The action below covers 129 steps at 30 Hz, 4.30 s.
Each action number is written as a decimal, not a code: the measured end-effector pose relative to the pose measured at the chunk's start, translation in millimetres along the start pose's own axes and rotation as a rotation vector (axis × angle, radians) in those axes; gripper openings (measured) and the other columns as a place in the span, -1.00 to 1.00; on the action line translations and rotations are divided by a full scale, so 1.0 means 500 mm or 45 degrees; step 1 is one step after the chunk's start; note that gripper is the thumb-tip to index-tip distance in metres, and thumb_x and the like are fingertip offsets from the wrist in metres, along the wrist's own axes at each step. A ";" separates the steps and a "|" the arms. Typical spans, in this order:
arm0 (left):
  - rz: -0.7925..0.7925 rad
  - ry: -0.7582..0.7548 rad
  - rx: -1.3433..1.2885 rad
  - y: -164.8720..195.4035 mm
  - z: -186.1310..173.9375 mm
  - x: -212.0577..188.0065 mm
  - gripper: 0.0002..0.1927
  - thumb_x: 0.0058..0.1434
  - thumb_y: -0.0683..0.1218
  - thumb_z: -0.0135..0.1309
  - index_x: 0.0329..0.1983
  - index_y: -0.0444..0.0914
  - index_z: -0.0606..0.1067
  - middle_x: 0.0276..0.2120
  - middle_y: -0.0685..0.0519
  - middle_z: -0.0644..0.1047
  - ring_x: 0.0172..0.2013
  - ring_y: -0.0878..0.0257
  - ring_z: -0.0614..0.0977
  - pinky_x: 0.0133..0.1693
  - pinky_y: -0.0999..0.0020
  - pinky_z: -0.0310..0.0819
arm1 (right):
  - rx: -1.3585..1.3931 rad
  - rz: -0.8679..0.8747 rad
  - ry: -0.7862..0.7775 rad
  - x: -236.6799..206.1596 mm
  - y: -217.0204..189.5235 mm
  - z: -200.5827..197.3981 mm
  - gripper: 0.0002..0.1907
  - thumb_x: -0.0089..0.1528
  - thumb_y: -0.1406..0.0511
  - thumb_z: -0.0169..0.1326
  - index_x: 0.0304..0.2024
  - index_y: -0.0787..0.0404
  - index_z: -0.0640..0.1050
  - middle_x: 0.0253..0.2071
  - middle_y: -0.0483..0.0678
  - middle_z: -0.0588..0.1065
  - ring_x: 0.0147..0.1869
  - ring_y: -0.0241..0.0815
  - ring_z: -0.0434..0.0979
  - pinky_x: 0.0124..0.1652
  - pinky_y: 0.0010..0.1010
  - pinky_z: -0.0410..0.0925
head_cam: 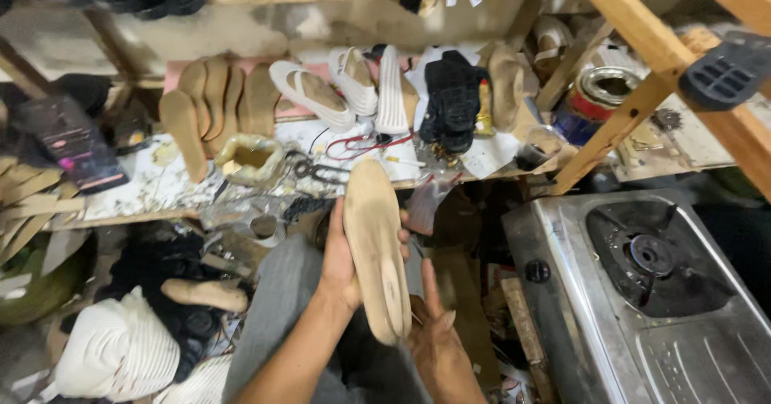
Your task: The person sits on the floor of a shoe workshop and assembles a shoe by hand. They fit a white woven fabric upper over an insole board, use pincers to grip and tuck the upper edges, press the upper against the sole, and hold up the finished shoe at the end.
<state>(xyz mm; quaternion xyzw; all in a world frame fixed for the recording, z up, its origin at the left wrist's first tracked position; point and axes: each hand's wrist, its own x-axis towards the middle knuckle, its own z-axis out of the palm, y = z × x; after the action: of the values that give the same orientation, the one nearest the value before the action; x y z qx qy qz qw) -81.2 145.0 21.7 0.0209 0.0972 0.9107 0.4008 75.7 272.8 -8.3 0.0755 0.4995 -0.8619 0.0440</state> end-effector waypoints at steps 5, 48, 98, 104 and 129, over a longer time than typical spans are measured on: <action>-0.045 0.016 0.104 -0.045 0.018 0.020 -0.08 0.34 0.51 -0.33 0.24 -0.37 0.39 -0.02 -0.19 0.56 -0.23 0.03 0.67 -0.20 0.12 0.62 | -0.690 -0.395 -0.070 0.021 0.014 -0.028 0.05 0.38 -0.15 -0.17 0.54 0.23 -0.41 0.66 0.20 -0.31 0.73 0.12 -0.39 0.49 -0.13 -0.24; -0.301 0.522 1.008 0.021 -0.226 0.004 -0.26 0.32 0.27 -0.31 0.51 -0.13 0.18 0.28 -0.17 0.47 0.15 -0.06 0.57 0.16 0.01 0.42 | -0.111 -0.161 1.273 -0.079 -0.405 -0.586 -0.28 0.17 0.09 0.19 0.34 0.21 0.39 0.19 -0.03 0.50 0.24 -0.07 0.46 0.22 -0.18 0.27; 0.117 0.302 2.766 0.219 -0.148 -0.250 -0.17 -0.06 -0.10 0.42 0.33 -0.17 0.37 0.18 -0.07 0.45 0.22 -0.09 0.43 0.18 0.05 0.25 | -1.619 0.268 0.229 0.220 0.057 -0.129 -0.55 0.33 0.00 -0.01 0.13 -0.01 0.66 -0.03 0.04 0.58 0.12 -0.07 0.53 0.21 -0.24 0.41; 0.102 0.066 2.864 0.254 -0.221 -0.222 -0.37 0.21 0.06 0.16 0.38 -0.07 0.46 0.25 -0.02 0.44 0.29 0.01 0.43 0.29 0.16 0.27 | -1.168 -0.465 0.184 0.251 -0.163 -0.072 -0.58 0.20 0.28 0.20 0.11 0.27 0.58 0.12 0.06 0.57 0.25 -0.10 0.52 0.18 -0.30 0.33; 0.253 1.450 1.591 0.281 -0.329 -0.508 -0.54 0.28 0.08 0.10 0.18 -0.20 0.55 -0.05 0.00 0.69 -0.07 0.22 0.67 0.00 0.29 0.51 | -1.656 0.547 -0.588 0.377 -0.066 -0.022 -0.25 0.25 0.06 0.12 0.46 0.03 0.28 0.36 -0.05 0.41 0.36 -0.09 0.45 0.28 -0.28 0.32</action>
<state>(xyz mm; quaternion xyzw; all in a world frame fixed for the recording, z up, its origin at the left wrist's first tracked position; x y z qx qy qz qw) -29.9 -160.5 -102.4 -0.2145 0.7666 0.5924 0.1238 -113.9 298.7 -18.4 -0.0536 0.8635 -0.3565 0.3528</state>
